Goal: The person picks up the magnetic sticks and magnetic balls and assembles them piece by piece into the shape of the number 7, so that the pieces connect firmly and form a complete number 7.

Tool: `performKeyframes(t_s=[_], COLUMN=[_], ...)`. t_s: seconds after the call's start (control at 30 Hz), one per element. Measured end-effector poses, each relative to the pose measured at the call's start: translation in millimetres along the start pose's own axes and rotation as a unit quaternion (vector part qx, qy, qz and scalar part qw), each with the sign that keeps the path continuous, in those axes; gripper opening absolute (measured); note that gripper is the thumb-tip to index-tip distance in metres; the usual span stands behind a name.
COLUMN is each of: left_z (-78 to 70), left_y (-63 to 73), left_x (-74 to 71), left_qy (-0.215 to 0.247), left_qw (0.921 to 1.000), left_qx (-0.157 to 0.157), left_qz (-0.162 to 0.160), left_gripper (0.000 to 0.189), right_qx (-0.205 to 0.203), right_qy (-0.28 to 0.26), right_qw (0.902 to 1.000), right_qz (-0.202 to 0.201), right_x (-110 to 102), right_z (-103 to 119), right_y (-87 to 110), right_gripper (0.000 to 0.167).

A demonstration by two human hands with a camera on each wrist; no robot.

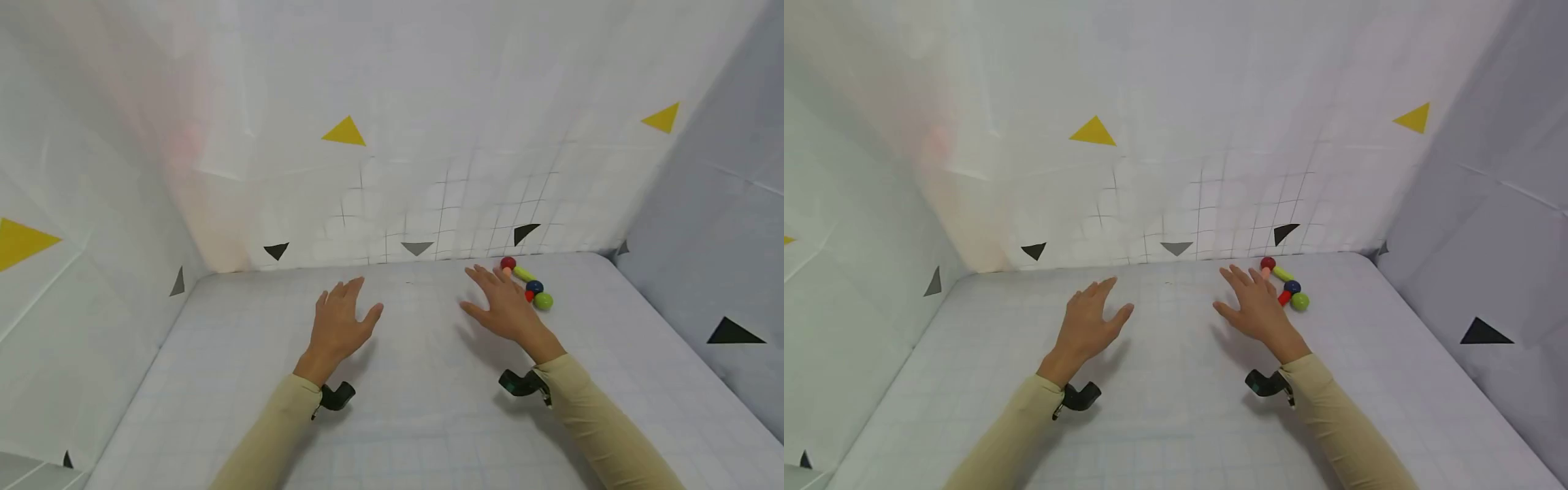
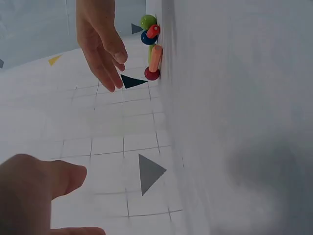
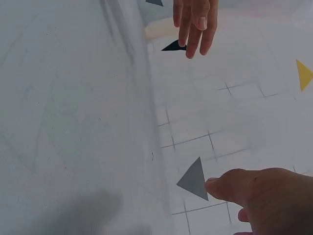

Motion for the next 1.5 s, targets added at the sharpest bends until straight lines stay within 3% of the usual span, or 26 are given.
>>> performKeyframes(t_s=[0.2,0.33,0.57,0.8,1.07,1.5], left_z=[-0.1,-1.2,-9.8,-18.4,-35.7,-61.7], left_y=[-3.5,-7.8,-15.1,-21.0,-25.2,-27.8], left_x=[23.2,41.2,58.9,73.9,86.8,98.2], left_qy=[0.081,0.107,0.144,0.145,0.138,0.133], left_qw=[0.9951,0.9896,0.9812,0.9787,0.9764,0.9728], left_qx=[0.004,0.012,0.04,0.058,0.081,0.085], left_qz=[0.056,0.095,0.122,0.134,0.145,0.17], left_gripper=[0.066,0.065,0.064,0.062,0.062,0.062], right_qx=[-0.022,-0.023,0.007,0.028,0.054,0.084], right_qy=[-0.052,-0.065,-0.074,-0.089,-0.071,-0.065], right_qw=[0.9984,0.9975,0.9966,0.9949,0.9947,0.9924], right_qz=[-0.008,-0.017,-0.035,-0.037,-0.051,-0.061], right_x=[-1,-3,-6,-10,-14,-16], right_z=[-6,-14,-34,-50,-71,-92], right_y=[1.2,6.5,13.1,20.9,27.7,37.8], right_gripper=[0.066,0.065,0.063,0.064,0.067,0.062])
Point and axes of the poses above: each hand's wrist, its own y-axis away from the middle knuckle, its own x-axis out of the palm, z = x × y, the point moved 6 cm from there along -y, towards the middle knuckle, and after that the axes turned 9 degrees about z, right-handed, at the moved point
